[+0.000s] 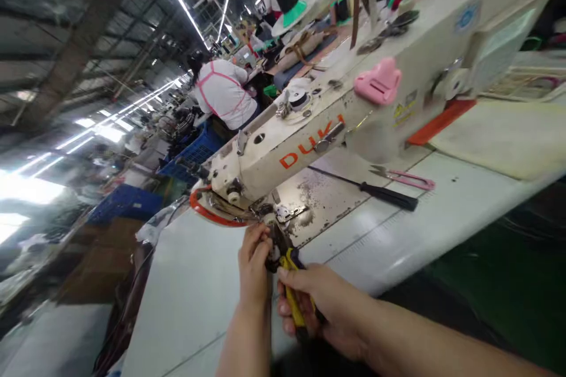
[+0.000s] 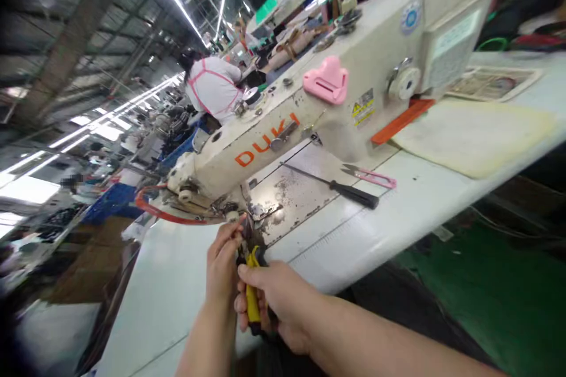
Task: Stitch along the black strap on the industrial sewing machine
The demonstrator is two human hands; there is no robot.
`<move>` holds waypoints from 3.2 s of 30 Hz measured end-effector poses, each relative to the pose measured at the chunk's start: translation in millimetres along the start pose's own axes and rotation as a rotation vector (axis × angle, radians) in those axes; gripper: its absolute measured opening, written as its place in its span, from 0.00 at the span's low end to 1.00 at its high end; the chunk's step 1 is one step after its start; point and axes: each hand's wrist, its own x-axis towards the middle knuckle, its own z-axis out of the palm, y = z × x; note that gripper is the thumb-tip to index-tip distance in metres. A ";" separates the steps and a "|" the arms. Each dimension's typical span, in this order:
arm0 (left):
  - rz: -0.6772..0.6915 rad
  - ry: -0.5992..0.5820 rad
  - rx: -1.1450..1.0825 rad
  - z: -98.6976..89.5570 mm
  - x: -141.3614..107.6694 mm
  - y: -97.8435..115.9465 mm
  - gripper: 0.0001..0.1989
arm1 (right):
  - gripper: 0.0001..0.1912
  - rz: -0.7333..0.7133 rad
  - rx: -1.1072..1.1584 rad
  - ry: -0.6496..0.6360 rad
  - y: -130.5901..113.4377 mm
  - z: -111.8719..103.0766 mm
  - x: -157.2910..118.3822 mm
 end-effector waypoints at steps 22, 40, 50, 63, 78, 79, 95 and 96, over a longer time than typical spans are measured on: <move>0.026 0.012 0.119 5.8 0.2 11.3 0.12 | 0.11 0.034 -0.011 -0.034 6.9 0.5 -5.3; -0.034 0.029 0.048 -2.6 -1.7 -7.9 0.14 | 0.10 0.048 -0.024 -0.051 7.9 0.7 2.2; -0.045 0.018 0.057 -3.7 -1.8 -5.9 0.13 | 0.14 0.014 -0.013 -0.055 10.1 0.7 6.9; -0.056 -0.005 0.059 -3.7 -2.2 -2.6 0.14 | 0.11 0.019 -0.112 -0.003 7.0 11.4 9.5; -0.051 0.025 0.076 0.7 -1.9 4.4 0.14 | 0.15 0.018 0.030 -0.012 1.4 2.1 1.3; -0.053 0.029 0.074 0.5 -1.9 3.7 0.14 | 0.15 0.030 0.039 0.004 2.5 3.2 2.1; -0.057 -0.001 0.089 -5.9 2.4 -4.8 0.16 | 0.15 0.029 0.055 0.151 24.0 35.6 23.9; -0.056 -0.002 0.093 -5.7 2.3 -4.5 0.16 | 0.15 0.014 0.064 0.147 26.3 34.3 25.6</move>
